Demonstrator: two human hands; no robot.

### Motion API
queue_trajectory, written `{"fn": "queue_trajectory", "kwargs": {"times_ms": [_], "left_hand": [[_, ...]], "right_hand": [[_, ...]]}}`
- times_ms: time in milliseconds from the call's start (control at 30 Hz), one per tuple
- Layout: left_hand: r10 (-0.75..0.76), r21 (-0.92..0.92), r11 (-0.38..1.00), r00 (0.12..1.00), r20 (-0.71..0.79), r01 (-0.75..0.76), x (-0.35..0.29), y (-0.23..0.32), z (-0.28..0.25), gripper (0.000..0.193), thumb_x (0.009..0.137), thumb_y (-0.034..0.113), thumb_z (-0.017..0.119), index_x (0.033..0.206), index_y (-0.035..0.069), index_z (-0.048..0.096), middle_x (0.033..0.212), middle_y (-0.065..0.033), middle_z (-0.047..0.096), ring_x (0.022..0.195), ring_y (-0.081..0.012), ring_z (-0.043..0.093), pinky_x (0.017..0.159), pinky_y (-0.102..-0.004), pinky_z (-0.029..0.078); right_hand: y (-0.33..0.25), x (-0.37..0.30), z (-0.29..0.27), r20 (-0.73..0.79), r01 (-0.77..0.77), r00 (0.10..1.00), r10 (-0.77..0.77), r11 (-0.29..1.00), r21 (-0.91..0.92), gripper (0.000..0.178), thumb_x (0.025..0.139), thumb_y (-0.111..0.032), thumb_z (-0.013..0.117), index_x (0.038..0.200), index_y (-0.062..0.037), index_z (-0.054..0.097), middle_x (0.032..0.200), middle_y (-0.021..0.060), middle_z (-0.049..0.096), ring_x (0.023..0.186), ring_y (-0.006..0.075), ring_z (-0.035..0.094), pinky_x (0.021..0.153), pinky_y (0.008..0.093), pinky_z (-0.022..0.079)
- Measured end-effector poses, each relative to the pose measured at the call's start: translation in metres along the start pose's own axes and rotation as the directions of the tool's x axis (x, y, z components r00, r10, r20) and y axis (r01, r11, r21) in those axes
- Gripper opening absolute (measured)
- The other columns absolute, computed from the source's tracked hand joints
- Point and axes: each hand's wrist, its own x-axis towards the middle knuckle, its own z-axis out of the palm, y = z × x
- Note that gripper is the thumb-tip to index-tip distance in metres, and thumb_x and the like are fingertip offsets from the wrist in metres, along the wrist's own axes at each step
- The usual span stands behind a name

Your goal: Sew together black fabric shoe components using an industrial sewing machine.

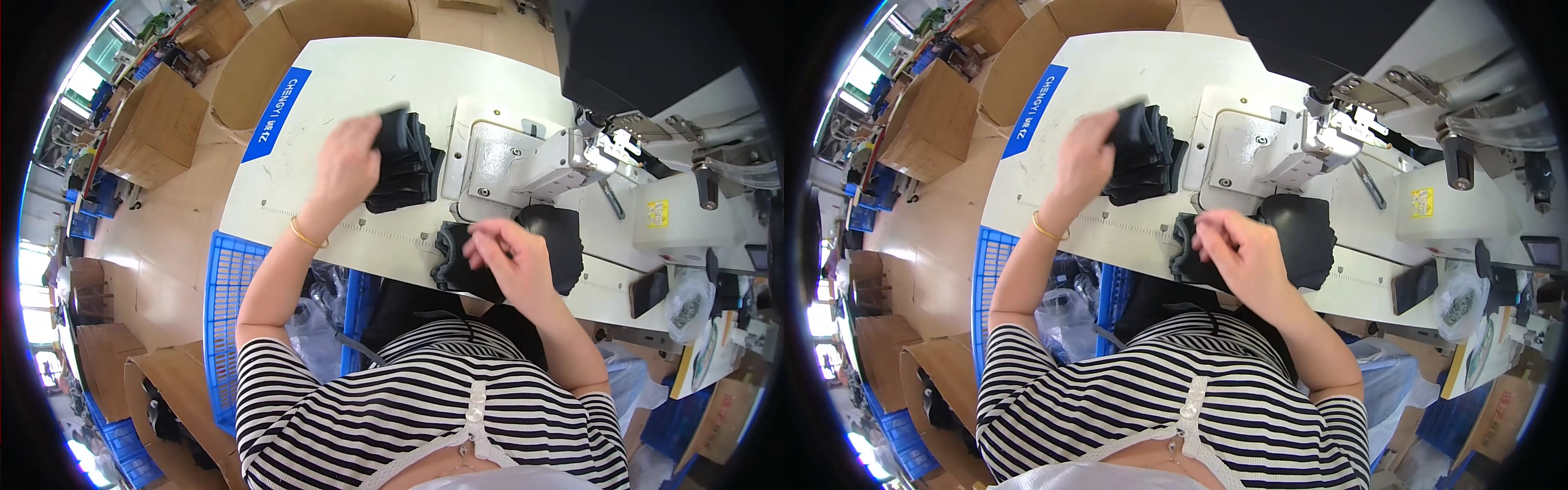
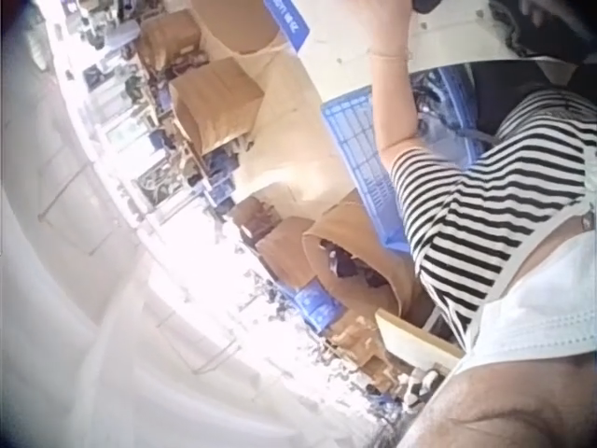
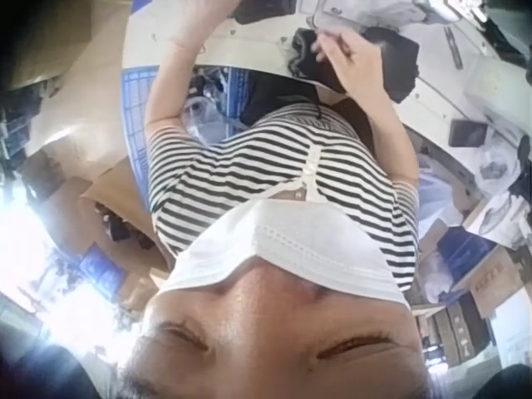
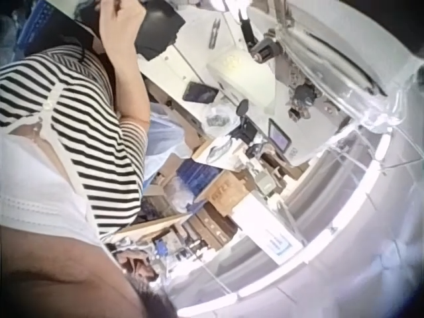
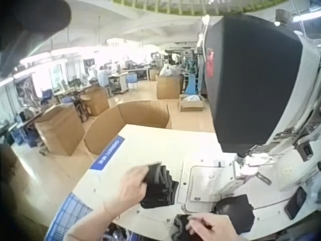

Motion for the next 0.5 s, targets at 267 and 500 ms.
{"fn": "queue_trajectory", "kwargs": {"times_ms": [267,500], "left_hand": [[-0.698,-0.393,0.620,0.706,0.120,0.680,-0.021,-0.066,0.003,0.059,0.100,0.041,0.054,0.134,-0.008,0.051,0.137,-0.0237,0.054,0.132,-0.0293,0.048,0.111,-0.0373,0.036],[-0.521,-0.714,0.272,0.723,0.455,0.645,-0.015,-0.050,0.036,0.050,0.099,0.038,0.054,0.119,-0.007,0.060,0.114,-0.0181,0.062,0.107,-0.0254,0.059,0.094,-0.0365,0.045]], "right_hand": [[0.030,0.107,-0.006,0.143,-0.446,0.895,0.423,0.865,0.231,0.051,0.098,-0.035,0.063,0.128,0.0055,0.052,0.118,0.0160,0.059,0.110,0.0249,0.061,0.097,0.0377,0.050],[0.013,0.163,0.037,0.184,-0.633,0.772,0.608,0.710,0.310,0.052,0.089,-0.043,0.072,0.116,0.0003,0.061,0.110,0.0126,0.063,0.094,0.0236,0.065,0.080,0.0399,0.055]]}}
